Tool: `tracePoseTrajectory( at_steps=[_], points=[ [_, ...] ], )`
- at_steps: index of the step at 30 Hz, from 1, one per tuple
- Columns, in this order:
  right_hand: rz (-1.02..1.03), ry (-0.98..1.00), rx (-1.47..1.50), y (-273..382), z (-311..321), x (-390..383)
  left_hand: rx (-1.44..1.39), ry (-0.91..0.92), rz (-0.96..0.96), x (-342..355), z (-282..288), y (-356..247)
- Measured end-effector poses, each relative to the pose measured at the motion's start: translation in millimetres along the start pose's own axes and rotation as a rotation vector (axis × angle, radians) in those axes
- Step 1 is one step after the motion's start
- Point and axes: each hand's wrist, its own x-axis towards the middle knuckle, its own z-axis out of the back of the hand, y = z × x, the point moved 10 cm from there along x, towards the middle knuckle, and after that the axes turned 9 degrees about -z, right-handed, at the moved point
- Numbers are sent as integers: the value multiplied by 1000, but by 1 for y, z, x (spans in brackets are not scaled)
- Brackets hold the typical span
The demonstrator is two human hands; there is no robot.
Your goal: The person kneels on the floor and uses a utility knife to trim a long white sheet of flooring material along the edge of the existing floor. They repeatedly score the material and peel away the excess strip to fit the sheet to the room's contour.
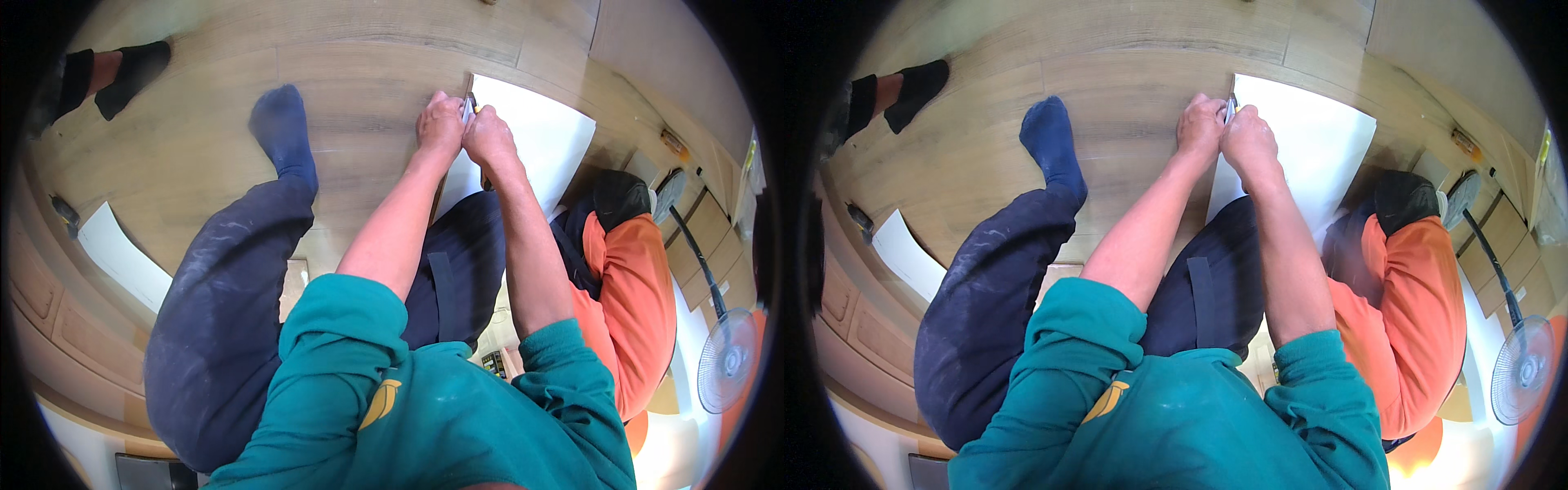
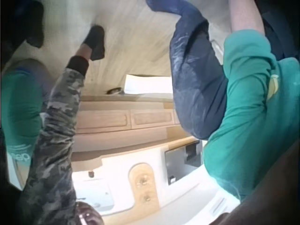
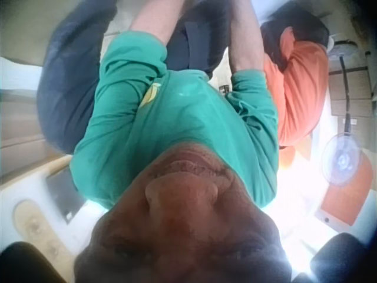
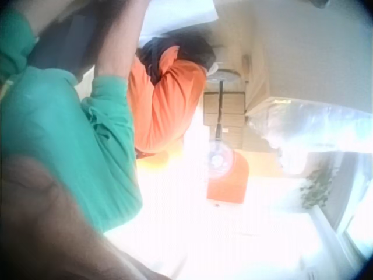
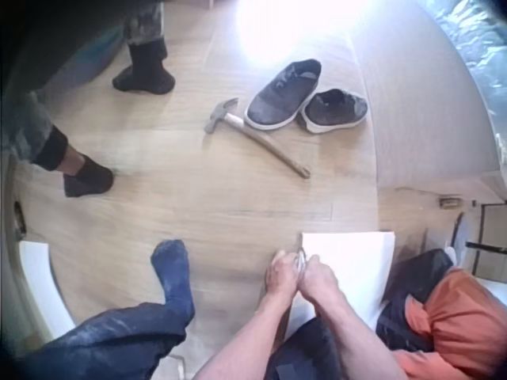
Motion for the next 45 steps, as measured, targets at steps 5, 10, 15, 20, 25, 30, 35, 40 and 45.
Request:
tracePoseTrajectory(
  at_steps=[5,10,15,20,25,30,35,40,45],
  points=[
    [15,105,29,-6,-14,12,23,-22,-47,-3,3,-1],
    [-61,168,43,-6,-24,23,12,-38,-68,-6,6,-4],
    [-21,115,38,-3,-16,18,-1,-40,-28,-5,2,5],
    [-37,66,37,-5,-10,10,17,-42,-47,-6,1,1],
    [-20,38,43,-4,-12,8,-3,-37,-80,-5,2,-2],
    [-16,116,113,-3,-15,14,9,-79,-124,-7,6,-4],
    [-20,39,73,-3,-10,3,13,-48,-78,-4,0,2],
    [-23,49,80,-4,-10,3,2,-33,-51,-5,-1,1],
    [6,31,34,1,-9,8,14,-22,-62,-9,2,2]
  ],
)
